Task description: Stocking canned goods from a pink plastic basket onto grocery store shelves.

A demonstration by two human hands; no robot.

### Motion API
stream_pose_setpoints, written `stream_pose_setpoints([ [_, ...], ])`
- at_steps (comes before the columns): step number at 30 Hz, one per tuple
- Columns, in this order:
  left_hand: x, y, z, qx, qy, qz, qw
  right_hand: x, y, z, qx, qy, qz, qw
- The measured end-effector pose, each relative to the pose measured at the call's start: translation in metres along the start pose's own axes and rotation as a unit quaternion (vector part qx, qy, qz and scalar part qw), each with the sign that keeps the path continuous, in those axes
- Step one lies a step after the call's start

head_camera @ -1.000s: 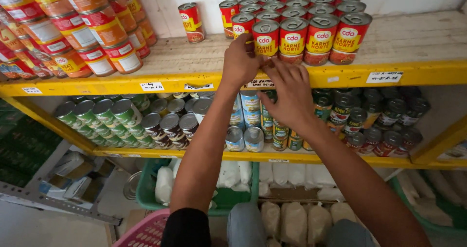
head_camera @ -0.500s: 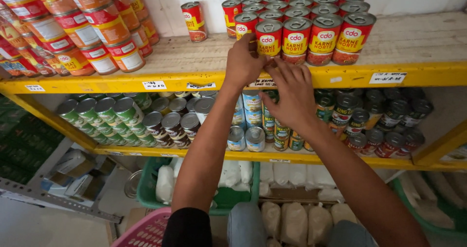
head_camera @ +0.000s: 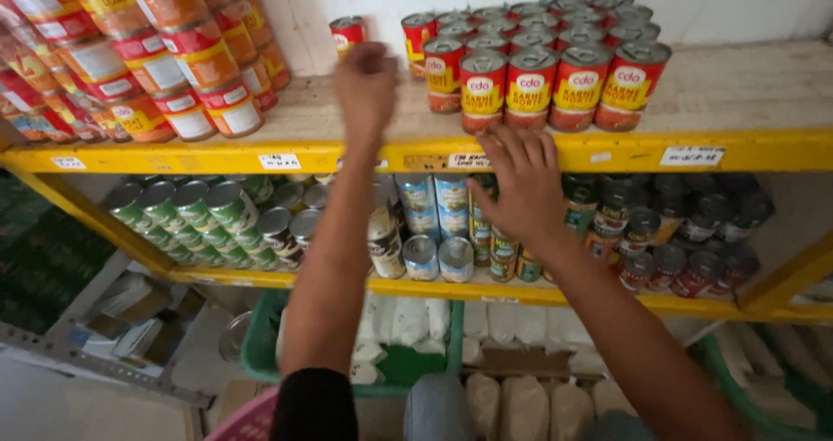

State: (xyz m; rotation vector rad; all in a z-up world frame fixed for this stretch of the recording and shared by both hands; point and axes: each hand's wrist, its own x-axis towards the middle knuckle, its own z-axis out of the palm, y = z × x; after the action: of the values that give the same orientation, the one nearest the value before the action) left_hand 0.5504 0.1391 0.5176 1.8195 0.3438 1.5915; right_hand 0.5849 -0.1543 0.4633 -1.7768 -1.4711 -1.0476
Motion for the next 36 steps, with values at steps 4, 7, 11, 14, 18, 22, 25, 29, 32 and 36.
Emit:
stream_pose_setpoints([
  [4, 0.049, -0.024, -0.05, 0.103, 0.038, -0.008, 0.994, 0.002, -0.004, 0.009, -0.007, 0.045, -0.009, 0.999],
  [7, 0.073, -0.058, -0.068, 0.235, 0.027, -0.039, 0.971, 0.003, -0.004, 0.021, -0.018, 0.094, -0.008, 0.995],
  [11, 0.097, -0.079, -0.067, 0.324, -0.029, 0.015, 0.946, 0.002, -0.002, 0.031, -0.042, 0.127, -0.004, 0.991],
  [14, 0.11, -0.071, -0.049, 0.349, -0.102, -0.057, 0.93, 0.004, 0.0, 0.034, -0.047, 0.14, -0.008, 0.989],
  [18, 0.118, -0.08, -0.019, 0.352, -0.155, -0.126, 0.914, 0.004, 0.001, 0.037, -0.058, 0.146, -0.012, 0.988],
  [22, 0.117, -0.09, -0.013, 0.338, -0.169, -0.144, 0.914, 0.003, 0.001, 0.038, -0.061, 0.145, -0.01, 0.988],
  [25, 0.122, -0.094, -0.017, 0.303, -0.164, -0.036, 0.938, 0.003, 0.003, 0.04, -0.056, 0.148, -0.012, 0.987],
  [29, 0.099, -0.051, -0.034, 0.281, -0.197, -0.04, 0.938, 0.003, 0.001, 0.036, -0.057, 0.147, -0.013, 0.987],
  [32, 0.079, -0.032, -0.053, 0.238, -0.231, -0.04, 0.943, 0.004, -0.002, 0.03, -0.053, 0.141, -0.011, 0.989],
  [36, 0.039, 0.021, -0.069, 0.138, -0.271, -0.088, 0.949, 0.005, -0.005, 0.027, -0.035, 0.139, -0.004, 0.99],
])
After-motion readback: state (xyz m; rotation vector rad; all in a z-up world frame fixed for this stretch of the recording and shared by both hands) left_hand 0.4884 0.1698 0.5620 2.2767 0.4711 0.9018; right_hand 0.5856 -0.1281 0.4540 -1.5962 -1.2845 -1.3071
